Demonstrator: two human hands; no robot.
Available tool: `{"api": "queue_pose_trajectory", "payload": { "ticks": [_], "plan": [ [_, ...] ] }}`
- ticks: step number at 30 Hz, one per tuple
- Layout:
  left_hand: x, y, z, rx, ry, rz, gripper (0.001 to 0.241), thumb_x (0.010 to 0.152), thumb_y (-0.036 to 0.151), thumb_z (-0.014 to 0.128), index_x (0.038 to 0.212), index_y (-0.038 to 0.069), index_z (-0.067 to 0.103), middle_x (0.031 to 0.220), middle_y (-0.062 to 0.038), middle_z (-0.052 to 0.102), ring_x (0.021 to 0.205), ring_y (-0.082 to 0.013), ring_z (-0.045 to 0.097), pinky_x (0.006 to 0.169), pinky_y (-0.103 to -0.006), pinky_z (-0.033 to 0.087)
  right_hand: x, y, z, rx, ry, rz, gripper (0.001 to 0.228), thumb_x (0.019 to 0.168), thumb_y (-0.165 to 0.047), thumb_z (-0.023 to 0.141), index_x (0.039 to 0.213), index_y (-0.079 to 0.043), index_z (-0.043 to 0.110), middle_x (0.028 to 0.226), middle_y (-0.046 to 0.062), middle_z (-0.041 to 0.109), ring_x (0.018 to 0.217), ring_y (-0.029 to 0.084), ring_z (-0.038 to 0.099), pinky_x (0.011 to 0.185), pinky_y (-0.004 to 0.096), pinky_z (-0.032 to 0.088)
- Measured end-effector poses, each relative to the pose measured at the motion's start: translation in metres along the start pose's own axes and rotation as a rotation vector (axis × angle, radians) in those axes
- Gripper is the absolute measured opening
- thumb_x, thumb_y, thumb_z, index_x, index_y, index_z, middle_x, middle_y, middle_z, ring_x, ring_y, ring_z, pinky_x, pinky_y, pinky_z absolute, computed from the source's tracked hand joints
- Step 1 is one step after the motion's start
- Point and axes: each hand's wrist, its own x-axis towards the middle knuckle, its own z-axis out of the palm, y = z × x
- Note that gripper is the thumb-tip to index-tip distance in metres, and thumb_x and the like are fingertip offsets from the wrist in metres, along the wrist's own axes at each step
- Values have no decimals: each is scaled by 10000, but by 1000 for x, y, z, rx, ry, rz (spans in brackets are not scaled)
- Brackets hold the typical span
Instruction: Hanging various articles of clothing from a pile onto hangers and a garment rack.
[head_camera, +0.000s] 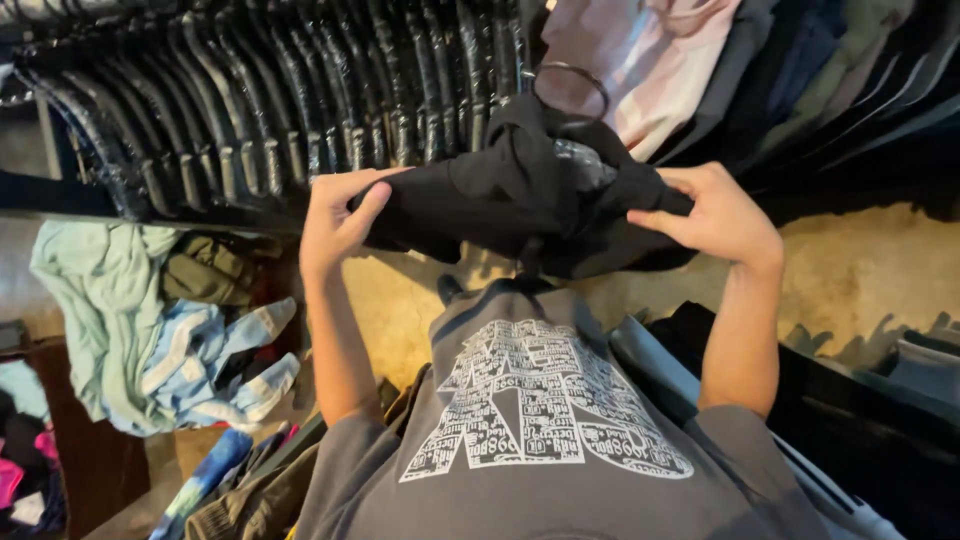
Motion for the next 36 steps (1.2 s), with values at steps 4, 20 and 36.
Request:
{"api": "queue_pose_trajectory", "payload": {
  "ticks": [4,20,36],
  "plan": [
    [10,-1,30,-84,71,17,173,997,86,650,1073,-57,713,850,-99,723,764,-127,668,737,-272,509,-12,-17,-13,-51,-104,207,367,790,-135,855,1107,-17,713,666,85,590,647,87,459,592,309,449],
    [36,14,71,-94,141,-213,317,1074,163,654,848,-54,602,687,51,463,683,-20,387,578,-260,320,-3,-20,-21,-403,133,-337,234,798,-186,817,960,-48,719,1590,131,374,1475,425,255,1241,529,226],
    [118,-2,132,70,65,1,226,1058,149,642,963,-52,680,689,-87,558,670,-104,484,620,-298,443,-68,-4,-79,-359,-17,-226,332,867,-177,721,1062,90,696,1296,174,608,1309,368,490,1083,432,416]
  ]
}}
